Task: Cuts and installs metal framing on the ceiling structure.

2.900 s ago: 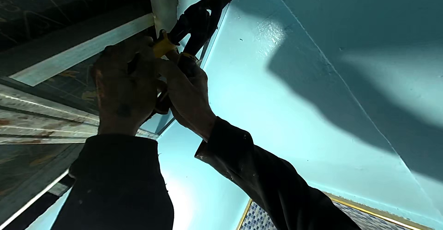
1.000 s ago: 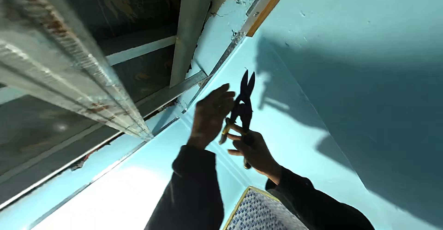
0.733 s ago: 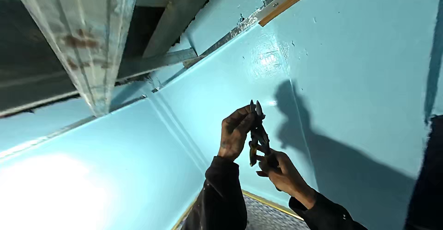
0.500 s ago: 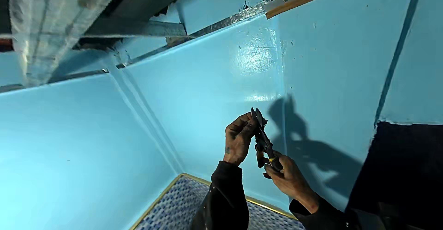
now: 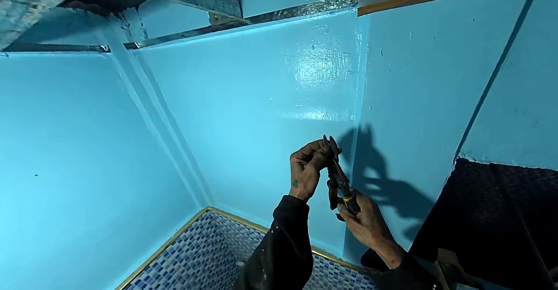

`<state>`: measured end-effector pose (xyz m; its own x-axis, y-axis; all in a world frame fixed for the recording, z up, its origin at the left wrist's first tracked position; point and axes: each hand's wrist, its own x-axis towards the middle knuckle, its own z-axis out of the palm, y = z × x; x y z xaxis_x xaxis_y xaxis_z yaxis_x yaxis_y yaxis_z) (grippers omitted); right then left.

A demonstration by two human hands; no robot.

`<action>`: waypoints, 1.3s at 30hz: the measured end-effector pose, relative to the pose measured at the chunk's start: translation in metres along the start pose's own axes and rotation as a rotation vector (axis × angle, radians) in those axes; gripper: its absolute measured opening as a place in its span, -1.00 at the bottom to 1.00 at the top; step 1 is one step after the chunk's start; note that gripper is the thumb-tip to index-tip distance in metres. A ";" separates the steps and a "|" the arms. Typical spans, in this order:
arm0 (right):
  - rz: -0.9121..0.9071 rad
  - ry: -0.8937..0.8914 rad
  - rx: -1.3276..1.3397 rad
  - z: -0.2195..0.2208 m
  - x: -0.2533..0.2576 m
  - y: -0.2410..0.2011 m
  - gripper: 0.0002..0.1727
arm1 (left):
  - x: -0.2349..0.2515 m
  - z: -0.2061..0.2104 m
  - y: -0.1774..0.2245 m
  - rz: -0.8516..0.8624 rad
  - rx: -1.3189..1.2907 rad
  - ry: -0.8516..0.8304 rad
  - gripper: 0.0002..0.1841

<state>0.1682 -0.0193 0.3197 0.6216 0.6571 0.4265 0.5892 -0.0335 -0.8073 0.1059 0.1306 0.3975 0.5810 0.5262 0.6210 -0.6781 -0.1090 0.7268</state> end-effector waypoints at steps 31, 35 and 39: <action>-0.468 -0.173 1.632 0.061 0.159 -0.205 -0.57 | 0.119 -0.020 0.239 0.359 1.814 -0.326 -0.66; -0.523 -0.248 1.675 0.067 0.166 -0.221 -0.50 | 0.137 -0.029 0.262 0.624 1.944 -0.337 -0.65; -0.559 -0.237 1.746 0.067 0.173 -0.230 -0.52 | 0.146 -0.026 0.273 0.673 2.009 -0.331 -0.63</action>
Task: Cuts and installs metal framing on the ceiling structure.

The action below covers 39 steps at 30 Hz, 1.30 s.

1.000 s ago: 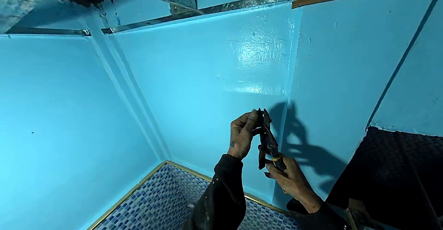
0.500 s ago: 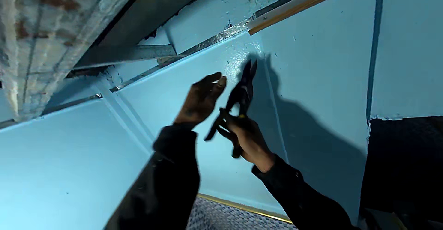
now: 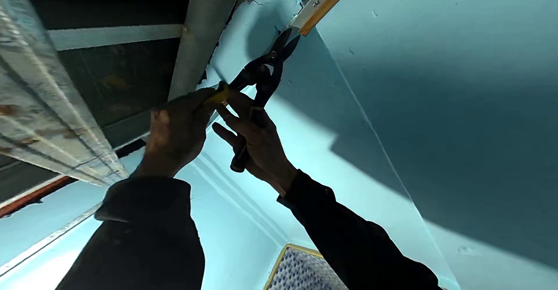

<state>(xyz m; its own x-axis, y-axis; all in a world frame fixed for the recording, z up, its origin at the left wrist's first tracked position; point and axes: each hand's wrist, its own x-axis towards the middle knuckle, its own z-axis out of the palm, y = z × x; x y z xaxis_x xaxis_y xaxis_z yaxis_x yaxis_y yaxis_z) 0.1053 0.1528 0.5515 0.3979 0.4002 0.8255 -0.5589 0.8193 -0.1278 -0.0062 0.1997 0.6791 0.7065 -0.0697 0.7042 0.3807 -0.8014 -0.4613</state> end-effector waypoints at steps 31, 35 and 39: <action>-0.220 0.133 0.390 0.036 0.051 0.015 -0.59 | 0.043 -0.022 -0.033 0.106 0.008 0.008 -0.61; -0.219 0.201 0.341 0.044 0.053 0.015 -0.57 | 0.043 -0.021 -0.034 0.108 0.042 0.037 -0.60; -0.205 0.240 0.323 0.053 0.053 0.009 -0.58 | 0.045 -0.023 -0.032 0.101 0.038 0.070 -0.61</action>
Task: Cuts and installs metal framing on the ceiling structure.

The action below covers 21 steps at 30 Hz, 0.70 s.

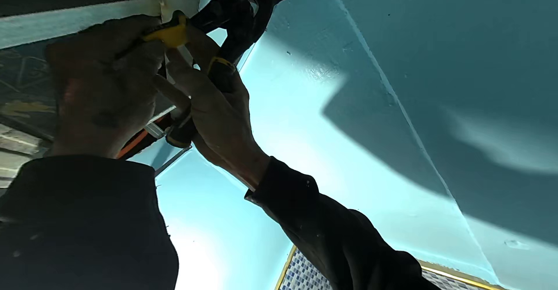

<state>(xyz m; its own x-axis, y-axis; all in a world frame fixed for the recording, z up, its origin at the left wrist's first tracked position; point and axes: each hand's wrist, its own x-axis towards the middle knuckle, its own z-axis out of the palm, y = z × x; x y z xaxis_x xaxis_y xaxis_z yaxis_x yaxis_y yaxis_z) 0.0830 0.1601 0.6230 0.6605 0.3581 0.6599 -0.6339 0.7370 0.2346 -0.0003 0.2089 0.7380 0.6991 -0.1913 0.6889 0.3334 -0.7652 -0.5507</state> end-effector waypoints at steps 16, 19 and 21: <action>-0.059 0.166 -0.187 0.022 0.003 0.003 -0.51 | -0.006 -0.007 0.037 -0.099 0.026 -0.068 -0.62; -0.020 0.122 -0.117 0.020 0.000 -0.002 -0.48 | -0.007 -0.008 0.034 -0.100 0.041 -0.047 -0.60; 0.007 0.082 -0.058 0.017 -0.001 -0.005 -0.53 | -0.007 -0.008 0.027 -0.111 0.030 -0.018 -0.60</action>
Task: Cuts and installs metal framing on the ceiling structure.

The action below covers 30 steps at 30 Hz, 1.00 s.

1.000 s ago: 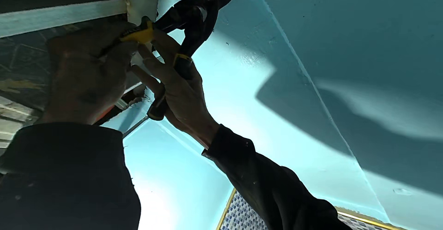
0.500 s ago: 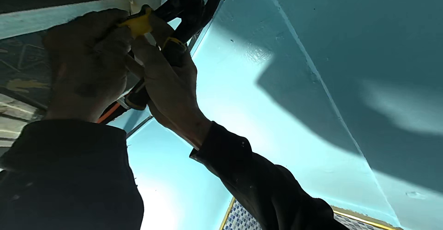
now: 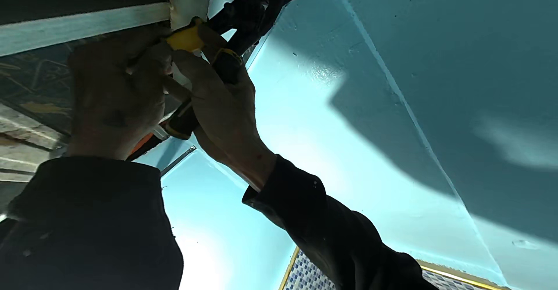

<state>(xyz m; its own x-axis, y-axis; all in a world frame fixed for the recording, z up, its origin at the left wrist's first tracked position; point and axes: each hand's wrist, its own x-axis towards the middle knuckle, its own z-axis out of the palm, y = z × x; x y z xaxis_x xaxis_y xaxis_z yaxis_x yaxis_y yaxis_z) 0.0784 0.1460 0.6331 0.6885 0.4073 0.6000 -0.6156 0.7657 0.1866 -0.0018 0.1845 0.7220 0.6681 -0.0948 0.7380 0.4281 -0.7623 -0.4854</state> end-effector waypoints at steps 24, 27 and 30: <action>0.064 -0.097 0.183 -0.007 -0.002 0.000 -0.58 | 0.006 0.003 -0.010 -0.032 0.004 0.017 -0.59; 0.074 -0.105 0.194 -0.009 -0.002 -0.001 -0.59 | 0.004 0.002 -0.012 -0.017 0.000 0.008 -0.58; 0.083 -0.120 0.213 -0.011 -0.003 -0.005 -0.60 | 0.003 0.001 -0.010 -0.027 -0.009 0.017 -0.57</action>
<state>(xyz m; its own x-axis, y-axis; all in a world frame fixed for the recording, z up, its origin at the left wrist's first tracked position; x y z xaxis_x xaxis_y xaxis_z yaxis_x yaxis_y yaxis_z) 0.0836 0.1470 0.6217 0.5896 0.3931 0.7056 -0.7439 0.6045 0.2849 -0.0032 0.1928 0.7289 0.6459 -0.0849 0.7587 0.4401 -0.7706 -0.4610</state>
